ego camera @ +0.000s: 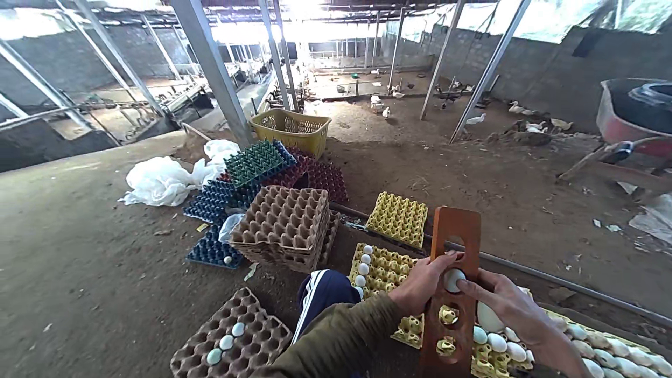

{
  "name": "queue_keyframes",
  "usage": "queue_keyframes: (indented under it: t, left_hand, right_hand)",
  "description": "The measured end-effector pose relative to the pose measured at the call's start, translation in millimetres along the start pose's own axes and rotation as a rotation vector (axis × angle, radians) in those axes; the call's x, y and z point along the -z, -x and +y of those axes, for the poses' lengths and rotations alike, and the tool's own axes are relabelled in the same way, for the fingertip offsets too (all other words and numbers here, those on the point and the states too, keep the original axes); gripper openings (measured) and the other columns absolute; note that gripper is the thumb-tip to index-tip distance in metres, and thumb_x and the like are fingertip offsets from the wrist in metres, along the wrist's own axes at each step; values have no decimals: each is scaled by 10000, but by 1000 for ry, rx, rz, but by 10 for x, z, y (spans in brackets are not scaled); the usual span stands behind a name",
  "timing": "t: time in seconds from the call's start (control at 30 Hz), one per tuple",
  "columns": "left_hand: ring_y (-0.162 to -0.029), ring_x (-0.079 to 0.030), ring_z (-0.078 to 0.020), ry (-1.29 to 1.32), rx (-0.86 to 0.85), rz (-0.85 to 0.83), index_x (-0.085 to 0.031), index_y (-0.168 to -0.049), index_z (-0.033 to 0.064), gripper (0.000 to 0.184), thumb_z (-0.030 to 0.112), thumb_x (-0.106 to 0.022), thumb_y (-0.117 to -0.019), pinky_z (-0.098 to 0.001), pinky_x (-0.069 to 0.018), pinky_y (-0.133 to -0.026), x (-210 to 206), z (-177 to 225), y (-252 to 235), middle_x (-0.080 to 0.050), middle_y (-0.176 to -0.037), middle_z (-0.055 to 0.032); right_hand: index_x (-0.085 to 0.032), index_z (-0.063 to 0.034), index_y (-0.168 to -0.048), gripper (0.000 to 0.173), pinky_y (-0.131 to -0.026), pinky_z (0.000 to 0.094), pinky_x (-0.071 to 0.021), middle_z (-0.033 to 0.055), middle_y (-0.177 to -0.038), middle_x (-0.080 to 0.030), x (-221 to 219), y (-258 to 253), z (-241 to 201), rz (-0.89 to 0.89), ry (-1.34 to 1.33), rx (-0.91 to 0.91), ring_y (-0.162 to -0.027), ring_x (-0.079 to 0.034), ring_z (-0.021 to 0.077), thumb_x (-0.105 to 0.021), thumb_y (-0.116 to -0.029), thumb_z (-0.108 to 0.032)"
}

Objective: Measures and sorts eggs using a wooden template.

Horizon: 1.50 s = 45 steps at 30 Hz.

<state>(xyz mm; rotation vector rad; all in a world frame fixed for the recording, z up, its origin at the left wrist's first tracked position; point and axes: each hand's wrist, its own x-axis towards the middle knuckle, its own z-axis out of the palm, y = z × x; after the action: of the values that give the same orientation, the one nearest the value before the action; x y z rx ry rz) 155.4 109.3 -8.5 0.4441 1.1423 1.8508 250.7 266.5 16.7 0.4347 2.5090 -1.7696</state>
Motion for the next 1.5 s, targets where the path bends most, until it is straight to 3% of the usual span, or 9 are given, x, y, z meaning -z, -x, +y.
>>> queue_keyframes:
  t: [0.2, 0.3, 0.6, 0.77, 1.07, 1.27, 1.33, 1.43, 1.5]
  left_hand:
    - [-1023, -667, -157, -53, -25, -34, -544, -1407, 64, 483, 365, -340, -1089, -380, -560, -904, -12, -63, 18, -677, -1182, -95]
    - [-1022, -668, -162, -25, 6, -29, -530, -1420, 82, 489, 373, -308, -1096, -387, -562, -901, -35, -63, 26, -673, -1186, -89]
    - [-935, -704, -178, 208, 80, -38, -572, -1332, 126, 496, 423, -251, -1101, -378, -599, -824, -60, -26, 80, -710, -1053, -78]
    - [-969, -702, -198, 255, 84, -36, -547, -1385, 117, 503, 427, -270, -1101, -396, -595, -842, -22, -66, 57, -705, -1103, -99]
    - [-863, -708, -194, 255, 149, 23, -604, -1250, 100, 490, 434, -283, -1092, -378, -603, -753, 13, -87, 59, -710, -979, -95]
    - [-743, -692, -162, 299, 99, 122, -592, -1237, 100, 445, 407, -303, -1096, -345, -598, -680, -8, 24, 66, -686, -842, -61]
    - [-764, -695, -161, 313, 22, 142, -602, -1210, 92, 441, 382, -288, -1100, -336, -597, -677, 22, 123, 65, -690, -864, -62]
    - [-781, -705, -185, 322, -110, 144, -602, -1208, 74, 484, 357, -224, -1101, -344, -601, -669, 142, 270, 51, -713, -905, -87]
    - [-871, -720, -252, 312, -164, 182, -553, -1289, 60, 495, 352, -201, -1103, -396, -612, -710, 205, 328, 37, -715, -1035, -141]
  right_hand:
    - [-672, -113, -1242, 535, -836, 277, -612, 0, -987, -764, 4, 2, 18, -44, -80, 22, -900, -733, 102, -841, -743, -208]
    - [-707, -139, -1139, 491, -821, 306, -597, -29, -926, -743, 24, -46, 79, -21, 75, -17, -869, -713, 78, -795, -768, -448]
    - [-577, -138, -1362, 622, -906, 295, -597, 19, -1118, -739, -90, -5, 9, -10, -145, -10, -1015, -715, 114, -789, -796, -284]
    - [-658, -87, -1237, 496, -882, 320, -606, 42, -1037, -752, -102, -8, 64, -26, -134, -101, -954, -729, 131, -719, -876, -421]
    - [-525, -105, -1383, 631, -869, 337, -616, 53, -1101, -733, -210, 49, 195, -75, -334, -219, -982, -726, 147, -675, -881, -457]
    - [-626, -222, -1280, 877, -732, 319, -614, 32, -1024, -743, -337, -29, 597, -195, -696, -21, -841, -721, 131, -620, -702, -882]
    - [-569, -192, -1330, 756, -704, 295, -612, 26, -987, -740, -309, -49, 596, -135, -665, 16, -805, -717, 117, -595, -842, -768]
    - [-462, -137, -1410, 439, -611, 304, -601, 50, -937, -699, -206, -42, 371, 82, -468, -21, -684, -678, 131, -504, -978, -205]
    - [-378, -107, -1455, 450, -580, 331, -592, 85, -960, -681, -123, -10, 233, 202, -290, -32, -628, -660, 161, -505, -1025, -150]
